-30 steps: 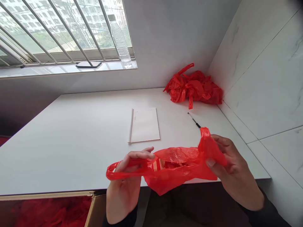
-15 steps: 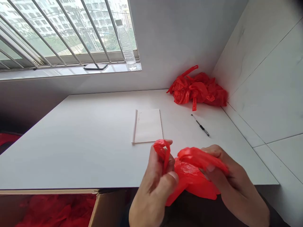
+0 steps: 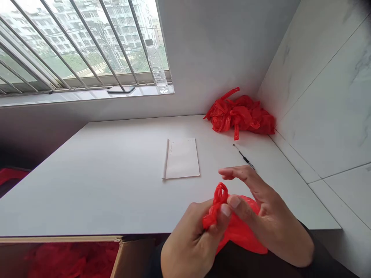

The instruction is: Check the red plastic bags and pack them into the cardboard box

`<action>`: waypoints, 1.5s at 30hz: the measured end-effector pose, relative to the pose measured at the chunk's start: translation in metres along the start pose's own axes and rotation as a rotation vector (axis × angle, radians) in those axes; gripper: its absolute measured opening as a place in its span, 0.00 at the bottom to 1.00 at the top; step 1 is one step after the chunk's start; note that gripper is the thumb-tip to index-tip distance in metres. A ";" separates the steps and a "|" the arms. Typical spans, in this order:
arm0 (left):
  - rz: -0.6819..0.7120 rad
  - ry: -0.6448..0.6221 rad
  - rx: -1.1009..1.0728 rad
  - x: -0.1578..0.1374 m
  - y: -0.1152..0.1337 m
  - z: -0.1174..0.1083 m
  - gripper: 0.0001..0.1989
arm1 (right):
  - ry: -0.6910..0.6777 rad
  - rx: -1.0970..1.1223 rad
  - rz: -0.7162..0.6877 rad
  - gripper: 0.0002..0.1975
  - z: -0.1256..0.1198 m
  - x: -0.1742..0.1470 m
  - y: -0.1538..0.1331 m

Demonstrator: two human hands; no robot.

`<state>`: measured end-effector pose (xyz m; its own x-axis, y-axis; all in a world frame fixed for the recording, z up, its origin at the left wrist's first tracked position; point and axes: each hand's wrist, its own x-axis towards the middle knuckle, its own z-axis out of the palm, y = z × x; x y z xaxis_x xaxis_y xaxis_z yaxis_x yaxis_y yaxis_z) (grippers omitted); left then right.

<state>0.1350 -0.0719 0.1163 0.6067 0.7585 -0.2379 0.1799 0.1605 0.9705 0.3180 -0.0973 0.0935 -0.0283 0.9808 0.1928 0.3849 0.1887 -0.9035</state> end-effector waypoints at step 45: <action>0.783 0.526 0.728 0.015 -0.065 -0.011 0.28 | -0.385 0.480 0.238 0.17 0.014 0.013 0.025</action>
<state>0.1236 -0.0636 0.0502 0.3863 0.6835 0.6194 0.4024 -0.7291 0.5536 0.3140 -0.0792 0.0676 -0.3555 0.9289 -0.1036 -0.0304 -0.1222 -0.9920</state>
